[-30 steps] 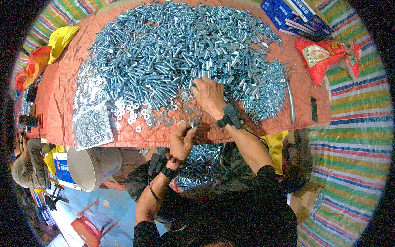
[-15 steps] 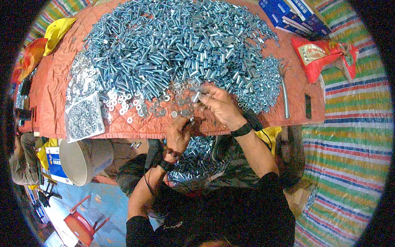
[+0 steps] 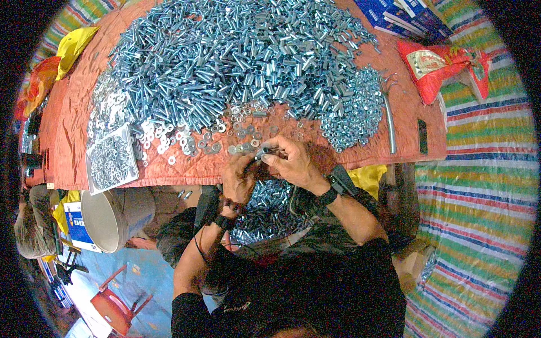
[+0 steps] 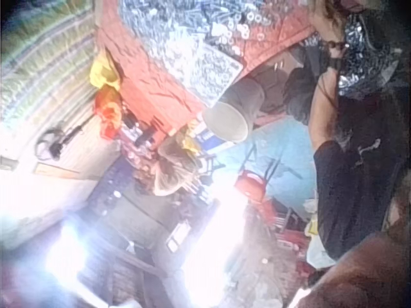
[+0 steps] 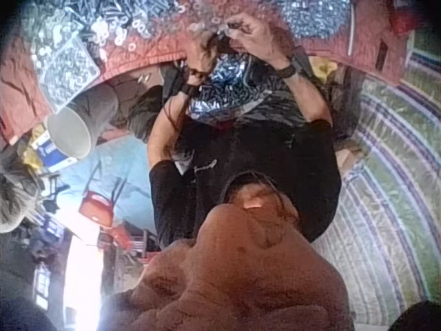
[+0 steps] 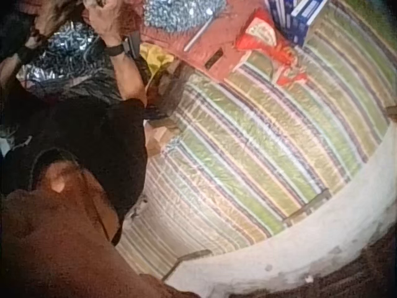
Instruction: Assembling bolts, washers, and nuts from a large pile on a table.
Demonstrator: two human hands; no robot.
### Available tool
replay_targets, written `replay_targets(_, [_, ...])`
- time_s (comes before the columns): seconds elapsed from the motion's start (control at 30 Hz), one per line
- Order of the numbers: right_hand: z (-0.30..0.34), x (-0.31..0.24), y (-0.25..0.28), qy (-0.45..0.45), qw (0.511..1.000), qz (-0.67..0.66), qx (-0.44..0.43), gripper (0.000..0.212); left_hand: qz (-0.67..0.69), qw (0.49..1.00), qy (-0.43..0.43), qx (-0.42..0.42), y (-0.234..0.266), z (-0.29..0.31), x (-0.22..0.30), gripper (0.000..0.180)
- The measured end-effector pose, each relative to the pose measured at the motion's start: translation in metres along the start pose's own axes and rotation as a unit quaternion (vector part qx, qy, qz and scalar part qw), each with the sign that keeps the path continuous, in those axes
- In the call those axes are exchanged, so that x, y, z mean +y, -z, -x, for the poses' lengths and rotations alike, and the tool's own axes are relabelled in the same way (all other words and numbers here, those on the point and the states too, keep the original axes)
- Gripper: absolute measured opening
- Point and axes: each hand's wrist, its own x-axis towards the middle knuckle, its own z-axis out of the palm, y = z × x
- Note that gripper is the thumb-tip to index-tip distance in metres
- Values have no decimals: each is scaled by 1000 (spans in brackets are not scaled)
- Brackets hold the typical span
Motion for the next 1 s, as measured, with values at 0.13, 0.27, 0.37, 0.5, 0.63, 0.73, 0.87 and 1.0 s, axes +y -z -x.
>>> replay_targets(0.13, [2,-5,-6,29,994,104,4,18,-13,999,-52,-5,1,-2,-6,31])
replay_targets(0.27, [2,4,-11,77,982,173,2,21,103,995,-5,12,3,2,9,44])
replay_targets(0.37, [0,5,-13,100,977,190,13,20,44,998,-26,-42,12,3,15,38])
replay_targets(0.5, [-4,10,-3,127,955,260,-65,24,2,999,-40,-21,4,6,-4,36])
replay_targets(0.63, [-12,5,16,-4,980,192,49,21,-12,996,-85,23,-3,7,-14,28])
replay_targets(0.73, [-22,11,45,59,946,293,127,16,-20,997,-46,59,-7,7,-10,18])
replay_targets(0.87, [-24,16,51,47,940,315,119,16,3,999,25,20,0,6,-2,16])
replay_targets(1.0, [-14,18,46,3,931,360,54,14,-5,999,42,15,-1,7,-4,16])
